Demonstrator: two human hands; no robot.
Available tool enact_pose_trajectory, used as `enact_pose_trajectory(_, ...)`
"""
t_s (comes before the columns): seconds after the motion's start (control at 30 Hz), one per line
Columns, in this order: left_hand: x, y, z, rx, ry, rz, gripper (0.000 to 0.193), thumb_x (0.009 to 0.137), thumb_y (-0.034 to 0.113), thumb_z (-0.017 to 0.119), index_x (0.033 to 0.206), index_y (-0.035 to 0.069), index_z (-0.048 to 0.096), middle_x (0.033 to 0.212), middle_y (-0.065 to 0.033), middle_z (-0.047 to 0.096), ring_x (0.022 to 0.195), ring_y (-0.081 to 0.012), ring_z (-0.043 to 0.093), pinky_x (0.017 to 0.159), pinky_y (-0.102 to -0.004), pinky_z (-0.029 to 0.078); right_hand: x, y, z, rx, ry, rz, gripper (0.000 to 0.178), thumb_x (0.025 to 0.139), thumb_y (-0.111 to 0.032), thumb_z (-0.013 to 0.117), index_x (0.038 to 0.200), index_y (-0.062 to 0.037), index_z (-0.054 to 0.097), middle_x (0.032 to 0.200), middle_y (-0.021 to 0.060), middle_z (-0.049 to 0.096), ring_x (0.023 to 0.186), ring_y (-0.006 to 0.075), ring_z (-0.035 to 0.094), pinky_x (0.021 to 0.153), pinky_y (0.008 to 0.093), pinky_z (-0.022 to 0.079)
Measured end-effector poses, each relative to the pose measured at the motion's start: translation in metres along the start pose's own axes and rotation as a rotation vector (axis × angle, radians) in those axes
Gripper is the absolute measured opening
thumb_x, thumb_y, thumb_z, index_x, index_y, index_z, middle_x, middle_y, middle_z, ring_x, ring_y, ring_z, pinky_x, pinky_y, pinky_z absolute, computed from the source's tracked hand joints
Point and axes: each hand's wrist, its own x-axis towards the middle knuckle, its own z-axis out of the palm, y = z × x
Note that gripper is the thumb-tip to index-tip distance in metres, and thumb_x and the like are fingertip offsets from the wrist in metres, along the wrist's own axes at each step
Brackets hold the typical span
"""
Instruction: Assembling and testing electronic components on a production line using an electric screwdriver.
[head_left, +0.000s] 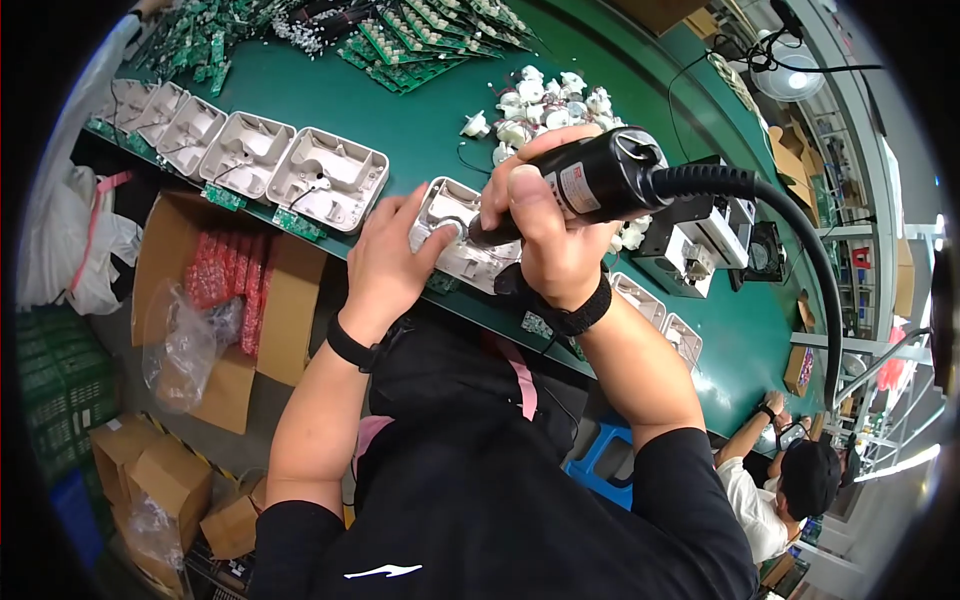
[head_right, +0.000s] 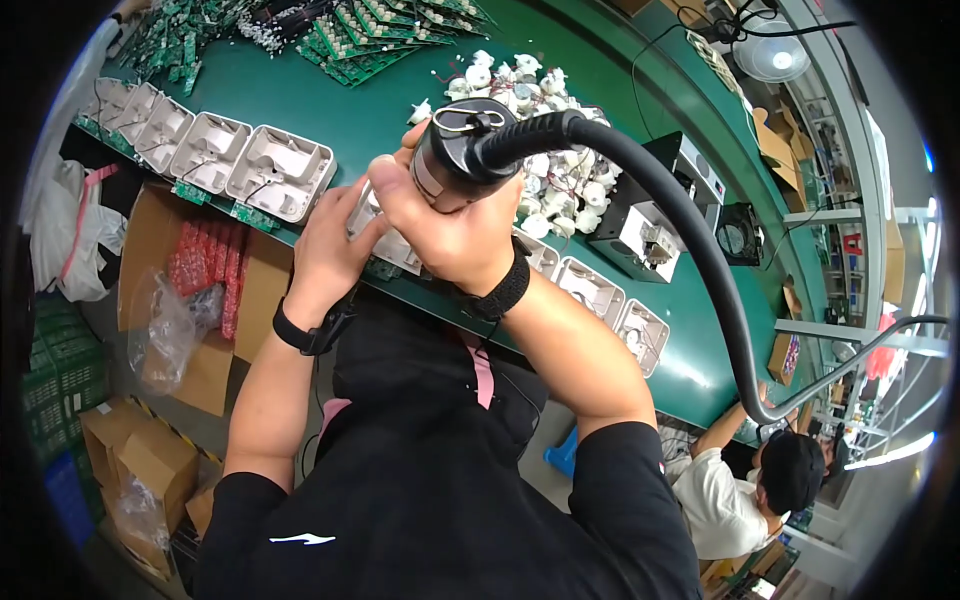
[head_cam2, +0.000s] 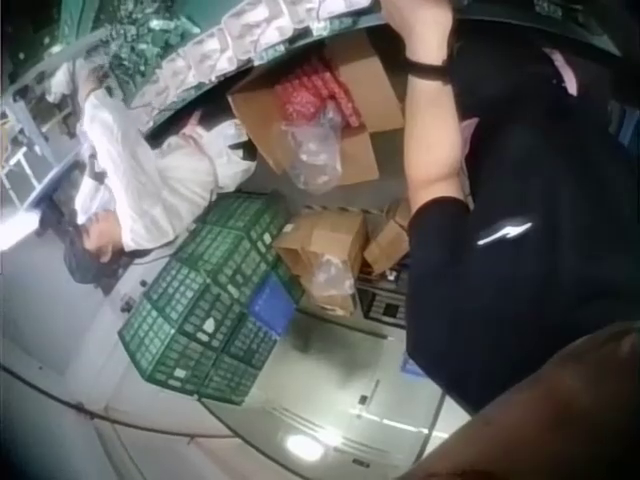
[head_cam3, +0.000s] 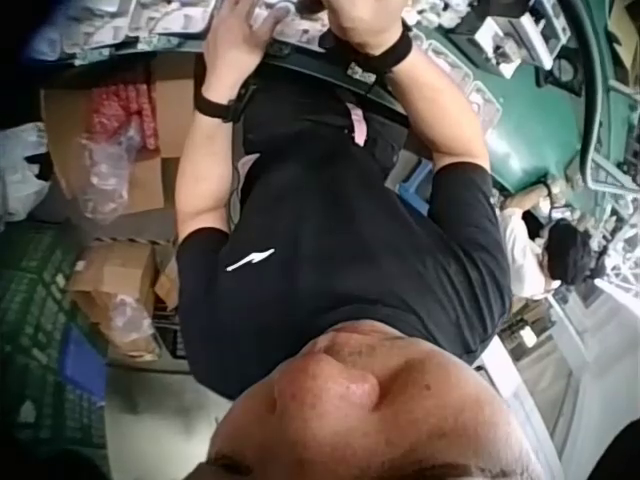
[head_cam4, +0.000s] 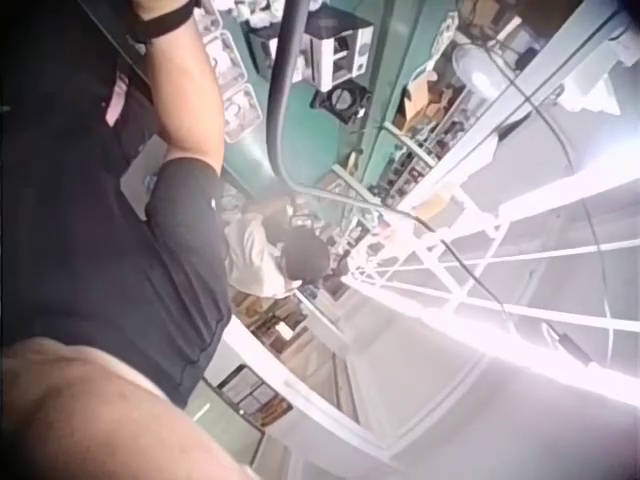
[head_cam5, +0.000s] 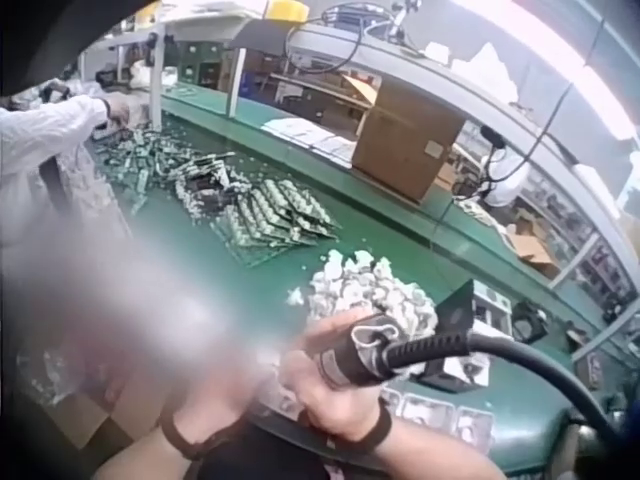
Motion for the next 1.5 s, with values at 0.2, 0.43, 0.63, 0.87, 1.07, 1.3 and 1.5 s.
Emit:
enact_pose_trajectory(0.2, 0.001, 0.001, -0.002, -0.016, 0.008, -0.003, 0.056, 0.092, 0.037, 0.072, 0.139, 0.009, 0.06, 0.122, -0.0113, 0.064, 0.114, -0.0327, 0.062, 0.091, -0.0434, 0.052, -0.004, 0.012, -0.001, 0.033, -0.023, 0.008, 0.024, 0.091, -0.002, 0.063, 0.11, -0.0004, 0.048, 0.074, 0.0121, 0.06, 0.059, 0.0202, 0.059, 0.057, 0.0341, 0.052)
enact_pose_trajectory(0.43, 0.0, 0.007, -0.001, -0.027, 0.001, 0.043, 0.054, 0.093, 0.035, 0.072, 0.138, 0.008, 0.06, 0.12, -0.0135, 0.065, 0.113, -0.0346, 0.062, 0.092, -0.0437, 0.052, -0.003, 0.01, -0.007, -0.113, 0.074, 0.088, 0.026, 0.092, -0.007, 0.065, 0.11, -0.0026, 0.047, 0.074, 0.0115, 0.059, 0.057, 0.0206, 0.058, 0.055, 0.034, 0.051)
enact_pose_trajectory(0.63, -0.004, -0.024, 0.015, -0.232, 0.063, 0.05, 0.057, 0.096, 0.027, 0.069, 0.145, 0.004, 0.052, 0.132, -0.0228, 0.061, 0.121, -0.0394, 0.059, 0.103, -0.0421, 0.046, -0.057, -0.076, -0.063, 0.147, 0.287, 0.041, 0.031, 0.095, -0.024, 0.065, 0.114, -0.008, 0.047, 0.073, 0.0105, 0.055, 0.056, 0.0216, 0.055, 0.055, 0.0369, 0.05)
enact_pose_trajectory(0.87, -0.037, 0.003, 0.003, -0.028, 0.025, 0.253, 0.049, 0.098, 0.015, 0.063, 0.146, 0.009, 0.053, 0.148, -0.0251, 0.046, 0.136, -0.0423, 0.046, 0.112, -0.0466, 0.038, -0.063, -0.124, -0.202, -0.228, 0.612, -0.136, 0.023, 0.101, -0.026, 0.059, 0.11, -0.0057, 0.052, 0.073, 0.0101, 0.056, 0.057, 0.0219, 0.055, 0.057, 0.0363, 0.049)
enact_pose_trajectory(1.07, -0.036, 0.0, 0.009, 0.072, -0.012, 0.305, 0.044, 0.099, 0.011, 0.059, 0.142, 0.013, 0.058, 0.153, -0.0248, 0.04, 0.139, -0.0444, 0.043, 0.113, -0.0481, 0.036, -0.049, -0.114, -0.241, -0.363, 0.66, -0.176, 0.023, 0.101, -0.025, 0.06, 0.101, -0.0021, 0.055, 0.073, 0.0103, 0.057, 0.058, 0.0225, 0.057, 0.057, 0.0364, 0.049)
enact_pose_trajectory(1.3, -0.043, -0.001, 0.009, 0.101, 0.062, 0.362, 0.046, 0.095, 0.01, 0.063, 0.14, 0.014, 0.061, 0.153, -0.0258, 0.04, 0.138, -0.0446, 0.043, 0.113, -0.049, 0.036, -0.039, -0.102, -0.234, -0.36, 0.712, 0.028, 0.027, 0.101, -0.029, 0.06, 0.101, -0.0025, 0.056, 0.073, 0.0099, 0.057, 0.058, 0.0226, 0.056, 0.056, 0.036, 0.048)
enact_pose_trajectory(1.5, -0.038, -0.01, 0.018, 0.113, 0.096, 0.379, 0.05, 0.089, 0.015, 0.073, 0.137, 0.019, 0.064, 0.152, -0.0245, 0.043, 0.133, -0.0424, 0.049, 0.105, -0.0474, 0.042, -0.028, -0.104, -0.14, 0.035, 0.359, -0.064, 0.032, 0.103, -0.039, 0.052, 0.114, -0.008, 0.053, 0.076, 0.0088, 0.056, 0.056, 0.0218, 0.054, 0.054, 0.0361, 0.046)
